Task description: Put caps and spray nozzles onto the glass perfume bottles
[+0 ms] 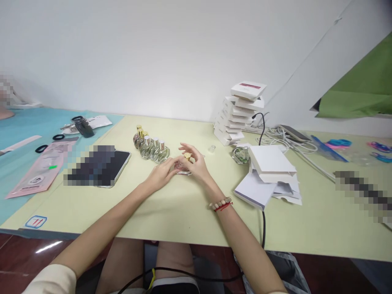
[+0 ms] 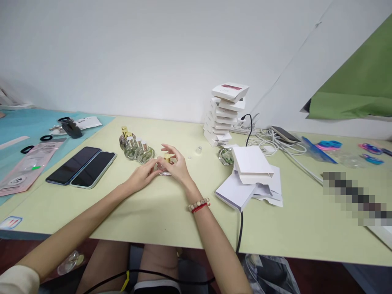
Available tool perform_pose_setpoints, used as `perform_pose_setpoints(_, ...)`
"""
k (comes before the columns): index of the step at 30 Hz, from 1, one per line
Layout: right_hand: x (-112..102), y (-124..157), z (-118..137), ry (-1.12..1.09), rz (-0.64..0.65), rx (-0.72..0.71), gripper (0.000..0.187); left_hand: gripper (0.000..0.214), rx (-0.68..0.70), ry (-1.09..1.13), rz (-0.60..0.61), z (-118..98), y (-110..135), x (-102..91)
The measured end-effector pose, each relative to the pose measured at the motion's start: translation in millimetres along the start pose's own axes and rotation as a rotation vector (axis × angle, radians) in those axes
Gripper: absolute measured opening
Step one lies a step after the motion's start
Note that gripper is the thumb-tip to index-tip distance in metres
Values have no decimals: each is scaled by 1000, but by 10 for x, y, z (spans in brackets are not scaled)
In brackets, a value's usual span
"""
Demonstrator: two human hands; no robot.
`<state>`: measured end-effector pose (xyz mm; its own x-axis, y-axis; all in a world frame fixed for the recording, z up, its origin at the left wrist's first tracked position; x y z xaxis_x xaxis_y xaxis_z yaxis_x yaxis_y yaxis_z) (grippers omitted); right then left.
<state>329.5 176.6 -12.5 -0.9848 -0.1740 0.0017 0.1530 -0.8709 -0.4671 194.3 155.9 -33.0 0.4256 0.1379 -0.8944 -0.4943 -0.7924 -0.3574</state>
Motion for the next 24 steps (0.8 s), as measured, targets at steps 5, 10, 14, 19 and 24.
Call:
perform_pose_setpoints(5,27,-50,-38,-213,-45,81,27,43,14,-66,-33,20,4,17)
perform_pose_setpoints(10,108,-43,-166,-368,-4,221,38,36,-54,-173,-95,33,-1,-19)
perform_pose_setpoints(14,99,-44,-244,-263,20,155,53,33,-141,-190,-170,29,1,-88)
perform_pose_setpoints(19,49,-43,-335,-105,-8,66,51,42,-227,-254,-319,30,48,-160)
perform_pose_setpoints(24,112,-11,-389,-42,101,21,43,64,-249,-425,-561,52,89,-331)
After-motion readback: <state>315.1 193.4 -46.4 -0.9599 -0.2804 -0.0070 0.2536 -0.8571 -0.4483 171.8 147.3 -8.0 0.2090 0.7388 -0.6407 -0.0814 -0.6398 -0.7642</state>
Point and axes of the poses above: each hand's wrist, its own y-axis away from the middle knuckle, its own x-axis out of the palm, z = x × y, the point moved 5 cm from there along -y, towards the middle knuckle, and after that the axes turned 14 degrees about -y, right-handed, at the moved point
